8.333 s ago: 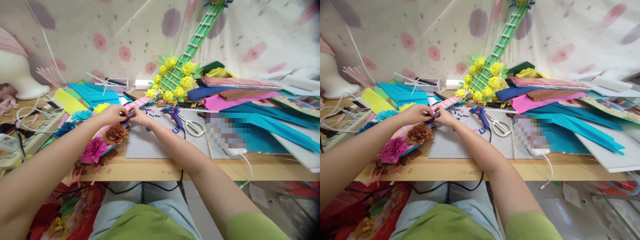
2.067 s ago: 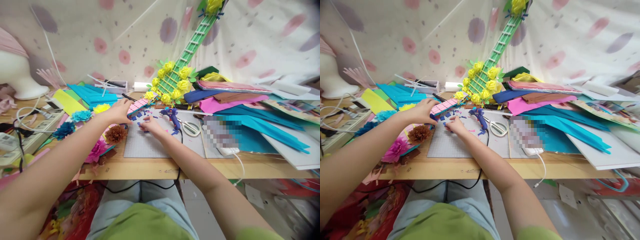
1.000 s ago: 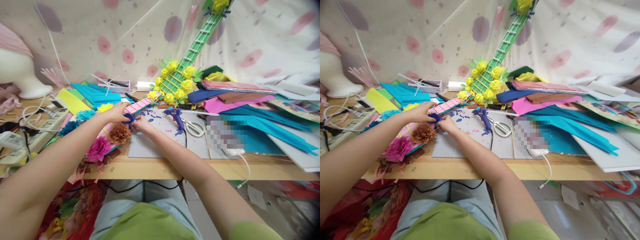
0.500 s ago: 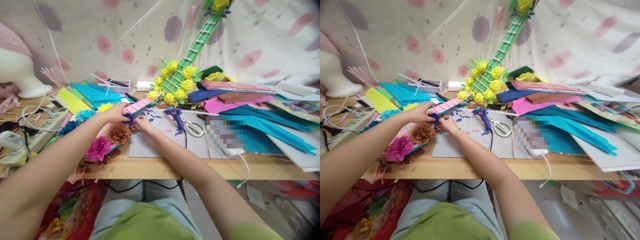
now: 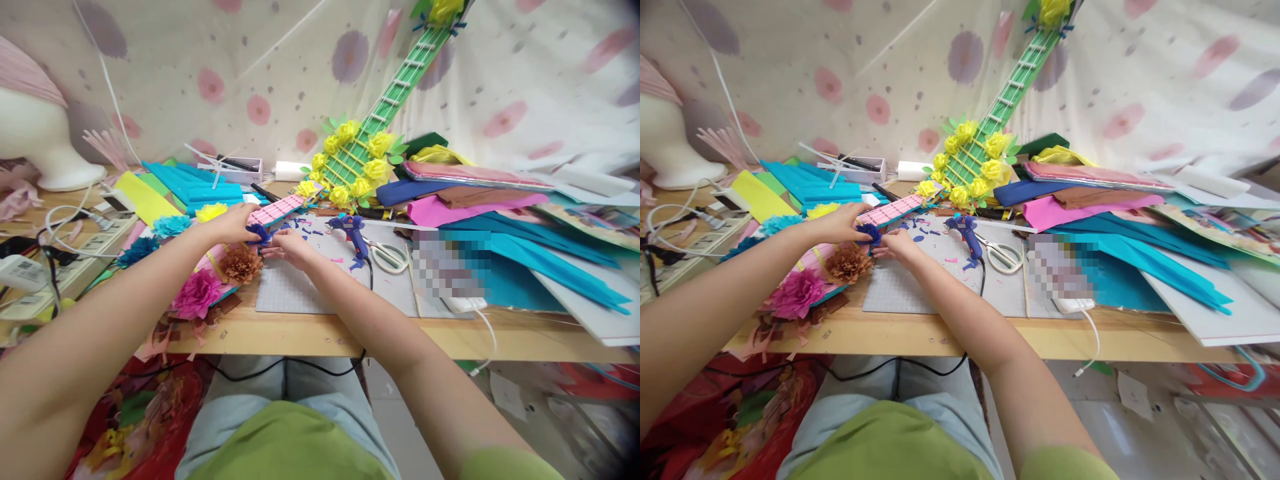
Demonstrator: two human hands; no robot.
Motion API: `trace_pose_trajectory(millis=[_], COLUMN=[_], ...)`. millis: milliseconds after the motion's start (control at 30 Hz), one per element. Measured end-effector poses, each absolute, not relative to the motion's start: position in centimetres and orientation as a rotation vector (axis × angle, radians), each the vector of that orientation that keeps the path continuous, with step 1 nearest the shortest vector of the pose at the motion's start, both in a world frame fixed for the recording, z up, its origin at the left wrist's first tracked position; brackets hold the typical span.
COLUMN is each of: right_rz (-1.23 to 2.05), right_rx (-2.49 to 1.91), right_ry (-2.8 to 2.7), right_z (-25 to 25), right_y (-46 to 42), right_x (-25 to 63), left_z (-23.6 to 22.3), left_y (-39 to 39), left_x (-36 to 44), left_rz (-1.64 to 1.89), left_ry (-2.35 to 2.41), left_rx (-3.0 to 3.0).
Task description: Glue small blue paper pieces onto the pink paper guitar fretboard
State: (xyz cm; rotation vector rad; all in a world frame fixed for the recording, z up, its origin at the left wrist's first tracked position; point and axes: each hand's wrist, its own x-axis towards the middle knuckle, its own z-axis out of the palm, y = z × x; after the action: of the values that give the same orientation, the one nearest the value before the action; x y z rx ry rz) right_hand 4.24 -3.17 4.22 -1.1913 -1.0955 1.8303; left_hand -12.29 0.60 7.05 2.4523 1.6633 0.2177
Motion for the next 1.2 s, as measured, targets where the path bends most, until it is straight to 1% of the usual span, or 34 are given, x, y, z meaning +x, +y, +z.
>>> trace_pose_trajectory(millis=[167, 400, 533, 667, 767, 867, 967, 1100, 1133, 1200], right_rz=[1.815, 1.615, 1.484, 1.275, 1.054, 0.894, 0.910, 1.157, 1.156, 0.962], right_rx=[-1.143, -1.308, -1.320, -1.308, -1.366, -1.444, -1.488, -1.577, -1.632, -1.811], right_ry=[-1.125, -1.292, -1.313, -1.380, -1.567, -1.759, -1.924, -2.153, -2.191, -2.219], right_z=[4.4, 4.6, 5.3, 5.0, 4.4, 4.1, 4.5, 5.7, 5.9, 6.1], right_y=[-3.3, -2.9, -2.5, -1.7, -1.3, -1.6, -2.4, -3.2, -3.3, -3.1], right_x=[4.2, 4.2, 6.1, 9.6, 12.6, 15.6, 18.4, 22.0, 22.8, 24.0], left_z=[7.3, 7.4, 8.4, 9.0, 7.6, 4.7, 1.8, -0.1, -0.3, -0.4], left_y=[0.1, 0.0, -0.7, -2.2, -3.2, -3.7, -3.7, -2.8, -2.5, -1.9], left_x=[-11.9, -11.9, -10.2, -6.0, -2.4, 0.2, 1.1, 0.8, 0.7, 0.4], left_rz=[0.218, 0.304, 0.488, 0.841, 0.995, 1.025, 1.007, 0.898, 0.891, 0.868], left_ry=[1.671, 1.702, 1.730, 1.742, 1.686, 1.602, 1.681, 1.891, 1.932, 1.991], left_rx=[2.449, 2.455, 2.431, 2.300, 2.158, 2.052, 1.932, 1.904, 1.911, 1.911])
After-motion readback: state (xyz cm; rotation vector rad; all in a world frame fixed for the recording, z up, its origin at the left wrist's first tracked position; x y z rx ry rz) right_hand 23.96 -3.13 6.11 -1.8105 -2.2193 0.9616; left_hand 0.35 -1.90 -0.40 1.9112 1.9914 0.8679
